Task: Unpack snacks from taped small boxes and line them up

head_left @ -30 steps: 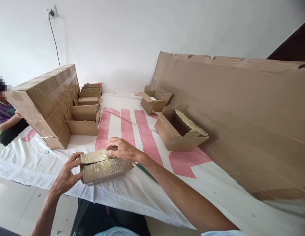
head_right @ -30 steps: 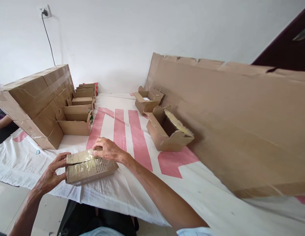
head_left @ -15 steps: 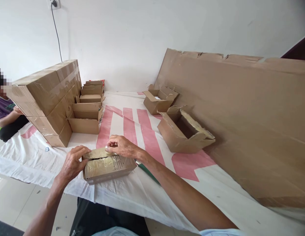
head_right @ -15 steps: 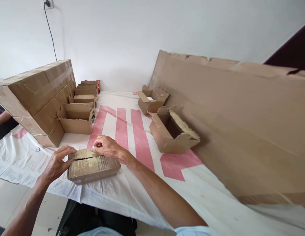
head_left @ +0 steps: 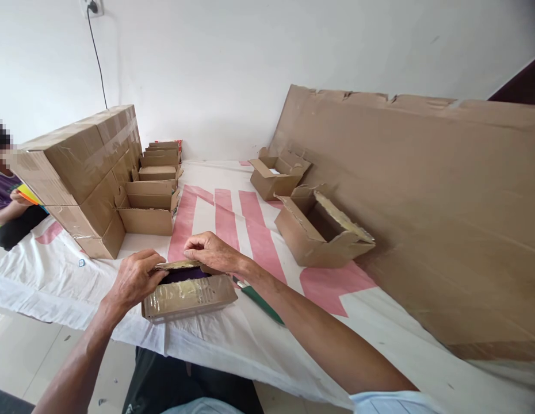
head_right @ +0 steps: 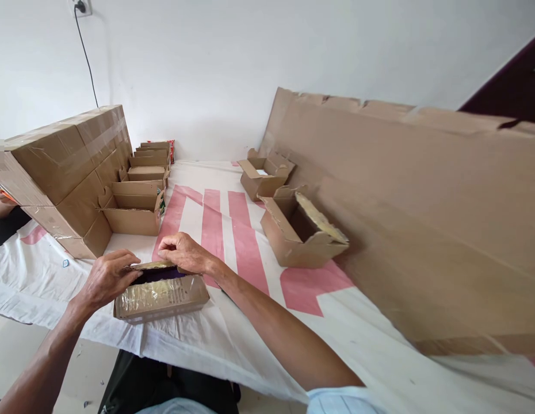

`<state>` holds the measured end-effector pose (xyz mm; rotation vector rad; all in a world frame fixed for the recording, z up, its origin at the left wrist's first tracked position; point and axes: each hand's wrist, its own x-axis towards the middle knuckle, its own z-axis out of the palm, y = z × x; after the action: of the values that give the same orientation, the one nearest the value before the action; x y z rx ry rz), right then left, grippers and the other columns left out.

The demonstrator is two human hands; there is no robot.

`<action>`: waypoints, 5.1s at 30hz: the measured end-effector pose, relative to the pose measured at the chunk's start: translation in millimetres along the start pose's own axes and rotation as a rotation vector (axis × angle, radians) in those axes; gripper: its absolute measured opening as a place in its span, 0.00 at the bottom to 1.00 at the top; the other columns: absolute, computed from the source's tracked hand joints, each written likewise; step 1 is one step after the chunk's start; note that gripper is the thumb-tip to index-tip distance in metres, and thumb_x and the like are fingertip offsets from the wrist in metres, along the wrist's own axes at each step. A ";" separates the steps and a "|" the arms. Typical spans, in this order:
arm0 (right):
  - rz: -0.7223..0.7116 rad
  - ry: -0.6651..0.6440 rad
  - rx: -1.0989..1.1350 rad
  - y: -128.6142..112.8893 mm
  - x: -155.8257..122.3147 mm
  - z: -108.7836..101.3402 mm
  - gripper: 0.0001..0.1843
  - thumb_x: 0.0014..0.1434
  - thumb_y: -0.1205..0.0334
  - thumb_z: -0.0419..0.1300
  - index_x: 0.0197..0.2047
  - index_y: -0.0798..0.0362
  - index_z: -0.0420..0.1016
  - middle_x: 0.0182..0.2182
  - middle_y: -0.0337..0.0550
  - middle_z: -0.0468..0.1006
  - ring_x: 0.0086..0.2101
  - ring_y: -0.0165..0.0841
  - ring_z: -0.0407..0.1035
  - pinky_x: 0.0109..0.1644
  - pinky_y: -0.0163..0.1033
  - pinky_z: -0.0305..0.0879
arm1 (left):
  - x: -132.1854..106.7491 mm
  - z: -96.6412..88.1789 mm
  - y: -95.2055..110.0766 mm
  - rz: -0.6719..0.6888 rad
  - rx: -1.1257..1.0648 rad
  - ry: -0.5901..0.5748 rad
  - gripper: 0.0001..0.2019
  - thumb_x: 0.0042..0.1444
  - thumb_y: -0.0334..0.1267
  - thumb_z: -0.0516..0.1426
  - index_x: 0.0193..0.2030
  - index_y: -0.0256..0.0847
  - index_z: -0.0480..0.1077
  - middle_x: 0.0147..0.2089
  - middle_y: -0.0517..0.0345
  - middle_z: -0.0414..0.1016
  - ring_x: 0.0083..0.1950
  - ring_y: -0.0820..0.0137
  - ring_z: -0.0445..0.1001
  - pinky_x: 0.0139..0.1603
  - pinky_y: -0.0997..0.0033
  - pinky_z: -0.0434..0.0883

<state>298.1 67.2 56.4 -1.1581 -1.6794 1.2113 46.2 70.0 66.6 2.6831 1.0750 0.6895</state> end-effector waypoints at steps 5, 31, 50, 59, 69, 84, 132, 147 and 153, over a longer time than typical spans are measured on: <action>-0.022 0.017 0.037 2.6 0.4 2.6 0.10 0.56 0.56 0.62 0.27 0.51 0.71 0.23 0.32 0.65 0.24 0.27 0.56 0.28 0.35 0.51 | 15.3 16.5 9.5 0.113 0.297 -0.106 0.10 0.68 0.34 0.60 0.33 0.41 0.78 0.35 0.54 0.79 0.38 0.63 0.77 0.37 0.66 0.66; -0.075 0.228 0.339 16.5 -17.2 5.3 0.21 0.59 0.40 0.70 0.34 0.49 0.75 0.25 0.37 0.80 0.30 0.35 0.77 0.43 0.44 0.76 | -8.4 40.4 11.0 0.182 0.472 0.153 0.12 0.72 0.28 0.55 0.36 0.42 0.75 0.38 0.53 0.79 0.38 0.62 0.72 0.40 0.60 0.63; 0.152 -0.032 0.194 -6.4 2.2 -15.2 0.10 0.51 0.58 0.71 0.27 0.52 0.76 0.23 0.37 0.79 0.25 0.30 0.76 0.29 0.33 0.70 | -1.9 46.7 22.2 0.334 0.453 0.165 0.16 0.73 0.26 0.50 0.35 0.42 0.74 0.35 0.54 0.79 0.35 0.64 0.70 0.38 0.60 0.59; 0.141 -0.096 0.170 -3.2 -11.1 -19.1 0.21 0.54 0.43 0.72 0.29 0.53 0.78 0.19 0.36 0.76 0.20 0.26 0.66 0.23 0.31 0.56 | -16.2 45.2 26.1 0.372 0.366 0.286 0.14 0.72 0.25 0.50 0.43 0.42 0.75 0.39 0.53 0.80 0.38 0.64 0.74 0.37 0.60 0.61; -0.030 -0.144 0.221 -5.0 -49.0 -20.6 0.26 0.63 0.39 0.70 0.29 0.54 0.79 0.30 0.42 0.78 0.29 0.29 0.68 0.33 0.36 0.64 | -32.5 40.9 44.6 0.423 0.253 0.442 0.05 0.69 0.24 0.57 0.46 0.34 0.75 0.39 0.48 0.81 0.39 0.61 0.77 0.38 0.60 0.64; -0.246 0.177 0.077 -2.5 -103.8 5.9 0.12 0.73 0.57 0.63 0.38 0.49 0.83 0.35 0.43 0.84 0.37 0.34 0.78 0.43 0.39 0.75 | -45.2 44.6 49.8 0.355 0.163 0.387 0.06 0.70 0.25 0.57 0.46 0.36 0.75 0.41 0.49 0.82 0.42 0.61 0.76 0.40 0.60 0.68; 0.230 -0.187 0.282 7.4 -13.9 -44.6 0.24 0.55 0.42 0.73 0.33 0.56 0.79 0.30 0.43 0.82 0.28 0.28 0.73 0.31 0.33 0.67 | 29.0 48.8 27.7 0.504 0.264 0.205 0.14 0.74 0.27 0.51 0.41 0.41 0.76 0.30 0.59 0.70 0.31 0.66 0.65 0.33 0.63 0.61; 0.265 -0.104 0.134 -15.9 -13.5 -32.0 0.21 0.52 0.45 0.74 0.29 0.53 0.75 0.25 0.38 0.76 0.26 0.26 0.65 0.27 0.32 0.58 | 29.7 46.2 23.6 0.459 0.226 0.230 0.12 0.70 0.26 0.55 0.35 0.41 0.75 0.31 0.59 0.72 0.32 0.68 0.67 0.34 0.66 0.62; 0.308 -0.045 0.044 -15.5 -9.9 -25.5 0.11 0.52 0.58 0.69 0.24 0.53 0.74 0.23 0.37 0.75 0.24 0.26 0.65 0.26 0.32 0.58 | 31.1 46.8 24.8 0.459 0.222 0.213 0.13 0.72 0.27 0.55 0.36 0.41 0.76 0.32 0.58 0.71 0.32 0.69 0.65 0.34 0.67 0.62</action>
<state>320.8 62.8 77.6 -1.4086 -1.5355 1.4636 103.3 74.0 44.5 3.1468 0.5982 1.0024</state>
